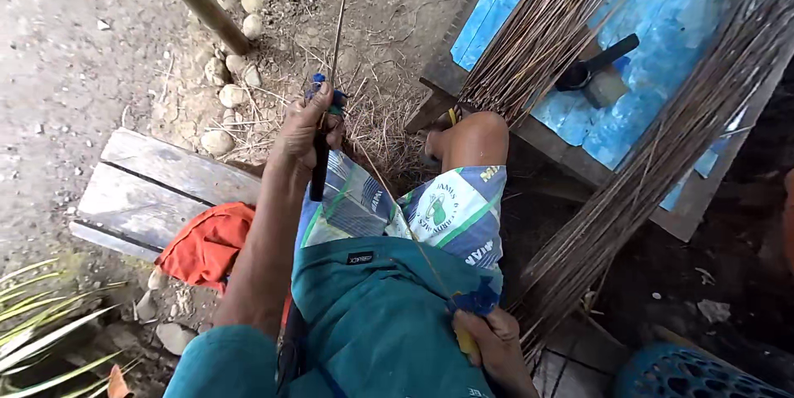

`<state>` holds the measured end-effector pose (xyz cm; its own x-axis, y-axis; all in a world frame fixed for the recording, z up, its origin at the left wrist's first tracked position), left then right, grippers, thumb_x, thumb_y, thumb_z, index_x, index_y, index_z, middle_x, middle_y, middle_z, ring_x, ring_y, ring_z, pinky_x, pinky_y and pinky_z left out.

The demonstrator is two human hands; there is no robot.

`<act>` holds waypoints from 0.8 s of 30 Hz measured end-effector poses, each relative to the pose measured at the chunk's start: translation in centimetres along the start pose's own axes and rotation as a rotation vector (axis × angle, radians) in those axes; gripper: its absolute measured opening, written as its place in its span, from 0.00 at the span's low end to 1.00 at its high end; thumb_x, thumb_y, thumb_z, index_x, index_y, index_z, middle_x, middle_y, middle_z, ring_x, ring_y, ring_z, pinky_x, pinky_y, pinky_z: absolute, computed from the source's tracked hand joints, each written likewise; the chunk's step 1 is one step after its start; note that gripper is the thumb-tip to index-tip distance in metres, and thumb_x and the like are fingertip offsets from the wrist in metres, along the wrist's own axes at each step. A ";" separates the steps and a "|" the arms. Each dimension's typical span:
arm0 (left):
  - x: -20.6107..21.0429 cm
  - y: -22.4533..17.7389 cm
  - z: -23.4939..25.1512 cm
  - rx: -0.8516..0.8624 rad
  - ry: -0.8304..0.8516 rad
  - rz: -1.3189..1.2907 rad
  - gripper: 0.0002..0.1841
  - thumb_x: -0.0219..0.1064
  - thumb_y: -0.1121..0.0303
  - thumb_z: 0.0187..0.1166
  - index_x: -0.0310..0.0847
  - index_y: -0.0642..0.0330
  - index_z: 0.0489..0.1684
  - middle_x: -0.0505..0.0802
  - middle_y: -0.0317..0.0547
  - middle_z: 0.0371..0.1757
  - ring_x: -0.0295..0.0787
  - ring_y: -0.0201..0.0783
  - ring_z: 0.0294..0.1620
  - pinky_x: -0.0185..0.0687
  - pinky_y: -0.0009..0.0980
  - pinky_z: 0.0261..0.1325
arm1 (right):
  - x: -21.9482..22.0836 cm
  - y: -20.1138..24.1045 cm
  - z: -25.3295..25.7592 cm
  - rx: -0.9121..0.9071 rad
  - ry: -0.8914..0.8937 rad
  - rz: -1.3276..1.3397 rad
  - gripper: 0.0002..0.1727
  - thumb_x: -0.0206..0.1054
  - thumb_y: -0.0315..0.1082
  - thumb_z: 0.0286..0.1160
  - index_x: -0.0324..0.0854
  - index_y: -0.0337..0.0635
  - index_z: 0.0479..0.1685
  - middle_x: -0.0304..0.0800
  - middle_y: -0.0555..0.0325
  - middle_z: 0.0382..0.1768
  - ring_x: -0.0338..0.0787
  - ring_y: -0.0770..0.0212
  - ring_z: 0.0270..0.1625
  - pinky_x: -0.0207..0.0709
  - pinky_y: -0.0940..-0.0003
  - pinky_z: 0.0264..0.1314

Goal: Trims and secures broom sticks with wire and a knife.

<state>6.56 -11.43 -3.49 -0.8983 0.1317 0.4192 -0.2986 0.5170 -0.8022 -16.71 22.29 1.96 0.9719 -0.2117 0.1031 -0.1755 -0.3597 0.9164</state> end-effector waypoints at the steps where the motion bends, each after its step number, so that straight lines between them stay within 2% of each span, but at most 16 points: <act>1: 0.1 0.2 0.1 0.004 -0.009 -0.019 0.17 0.50 0.55 0.93 0.79 0.56 0.47 0.77 0.29 0.13 0.72 0.24 0.09 0.77 0.21 0.15 | -0.1 0.0 0.2 0.059 0.003 0.053 0.08 0.66 0.36 0.83 0.92 0.55 0.47 0.91 0.72 0.27 0.79 0.85 0.18 0.74 0.88 0.18; 5: 0.9 1.0 0.1 -0.041 0.144 -0.103 0.17 0.48 0.51 0.92 0.78 0.51 0.54 0.75 0.28 0.15 0.72 0.25 0.11 0.77 0.21 0.18 | -1.2 0.1 0.9 0.285 -0.007 0.357 0.09 0.68 0.40 0.80 0.92 0.47 0.44 0.86 0.67 0.18 0.76 0.82 0.13 0.71 0.86 0.15; 6: 1.4 1.2 -0.4 -0.059 0.198 -0.067 0.16 0.50 0.49 0.90 0.76 0.49 0.53 0.76 0.28 0.16 0.72 0.24 0.12 0.76 0.21 0.18 | -1.1 0.2 1.3 0.327 0.013 0.445 0.10 0.68 0.41 0.80 0.91 0.47 0.45 0.84 0.67 0.16 0.76 0.81 0.13 0.71 0.86 0.14; 7: 2.3 1.7 -1.4 -0.079 0.233 -0.008 0.14 0.55 0.51 0.87 0.77 0.50 0.53 0.79 0.30 0.16 0.74 0.24 0.12 0.76 0.21 0.17 | -1.0 0.3 1.8 0.375 0.028 0.530 0.11 0.69 0.42 0.79 0.91 0.46 0.46 0.84 0.66 0.16 0.76 0.81 0.13 0.72 0.86 0.14; 8: 4.0 2.4 -3.1 -0.125 0.262 0.073 0.11 0.59 0.55 0.83 0.78 0.50 0.48 0.82 0.30 0.17 0.76 0.24 0.13 0.76 0.21 0.17 | -0.8 0.3 2.3 0.419 0.036 0.603 0.11 0.69 0.42 0.78 0.91 0.47 0.46 0.84 0.67 0.16 0.76 0.81 0.12 0.71 0.86 0.14; 10: 7.4 4.9 -7.6 -0.273 0.442 0.174 0.07 0.64 0.63 0.80 0.81 0.50 0.49 0.83 0.29 0.21 0.76 0.23 0.17 0.75 0.20 0.21 | -0.4 0.4 3.5 0.446 0.078 0.715 0.13 0.69 0.46 0.79 0.91 0.48 0.47 0.81 0.70 0.14 0.74 0.82 0.11 0.70 0.87 0.13; 12: 9.9 7.4 -11.0 -0.389 0.665 0.090 0.04 0.64 0.67 0.84 0.81 0.52 0.48 0.84 0.26 0.23 0.76 0.19 0.17 0.74 0.17 0.21 | 0.0 0.7 4.2 0.400 0.104 0.755 0.12 0.67 0.45 0.80 0.91 0.49 0.47 0.79 0.73 0.13 0.74 0.83 0.11 0.69 0.88 0.14; 13: 10.5 7.9 -11.9 -0.424 0.718 0.015 0.03 0.64 0.67 0.84 0.80 0.52 0.47 0.85 0.26 0.25 0.76 0.18 0.18 0.74 0.16 0.21 | 0.1 0.8 4.4 0.367 0.124 0.748 0.11 0.67 0.44 0.80 0.91 0.50 0.47 0.79 0.74 0.12 0.74 0.83 0.11 0.69 0.87 0.14; 15: 9.9 7.4 -11.9 -0.427 0.675 -0.080 0.02 0.65 0.63 0.83 0.82 0.47 0.43 0.86 0.24 0.23 0.75 0.16 0.17 0.73 0.14 0.20 | 0.0 0.8 4.3 0.333 0.186 0.724 0.12 0.67 0.43 0.80 0.91 0.49 0.50 0.81 0.73 0.14 0.76 0.83 0.12 0.71 0.87 0.15; 17: 7.5 5.7 -9.9 -0.341 0.530 -0.110 0.07 0.69 0.55 0.79 0.87 0.44 0.39 0.85 0.24 0.19 0.75 0.16 0.15 0.73 0.14 0.20 | -0.4 0.8 3.1 0.339 0.201 0.639 0.12 0.69 0.43 0.79 0.93 0.49 0.49 0.85 0.71 0.16 0.78 0.82 0.14 0.73 0.87 0.16; 19: 4.1 3.4 -6.8 -0.238 0.421 -0.171 0.15 0.69 0.48 0.79 0.87 0.48 0.47 0.86 0.28 0.20 0.77 0.20 0.14 0.76 0.17 0.19 | -0.9 0.7 1.7 0.329 0.158 0.504 0.10 0.69 0.42 0.78 0.93 0.51 0.47 0.86 0.71 0.17 0.78 0.83 0.15 0.72 0.87 0.16; 21: 2.0 1.7 -4.8 -0.194 0.324 -0.218 0.19 0.62 0.48 0.85 0.81 0.53 0.55 0.85 0.34 0.25 0.77 0.24 0.15 0.78 0.20 0.18 | -1.0 0.6 1.0 0.273 0.088 0.371 0.08 0.68 0.39 0.78 0.93 0.51 0.45 0.86 0.70 0.18 0.77 0.83 0.15 0.72 0.87 0.16; 22: 2.2 1.3 -4.7 -0.194 0.270 -0.180 0.19 0.59 0.48 0.87 0.80 0.54 0.56 0.85 0.34 0.24 0.76 0.25 0.13 0.78 0.21 0.17 | -0.9 0.5 1.1 0.221 0.053 0.319 0.08 0.68 0.38 0.79 0.93 0.50 0.45 0.87 0.68 0.19 0.77 0.82 0.15 0.73 0.86 0.16; 24: 4.7 2.6 -6.3 -0.255 0.288 -0.018 0.14 0.61 0.53 0.84 0.82 0.52 0.50 0.84 0.32 0.21 0.75 0.24 0.12 0.77 0.20 0.16 | -0.5 0.8 2.0 0.099 -0.027 0.159 0.08 0.68 0.37 0.81 0.93 0.51 0.46 0.89 0.69 0.22 0.78 0.82 0.16 0.75 0.86 0.17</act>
<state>3.61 -4.14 -0.90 -0.7554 0.3344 0.5634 -0.1909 0.7103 -0.6775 -17.64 20.27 1.82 0.9264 -0.2964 0.2323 -0.3425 -0.4068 0.8469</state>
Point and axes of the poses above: each hand's wrist, its own z-axis towards the middle knuckle, its own x-axis out of the palm, y = z × x, the point moved 1 cm from there along z, towards the middle knuckle
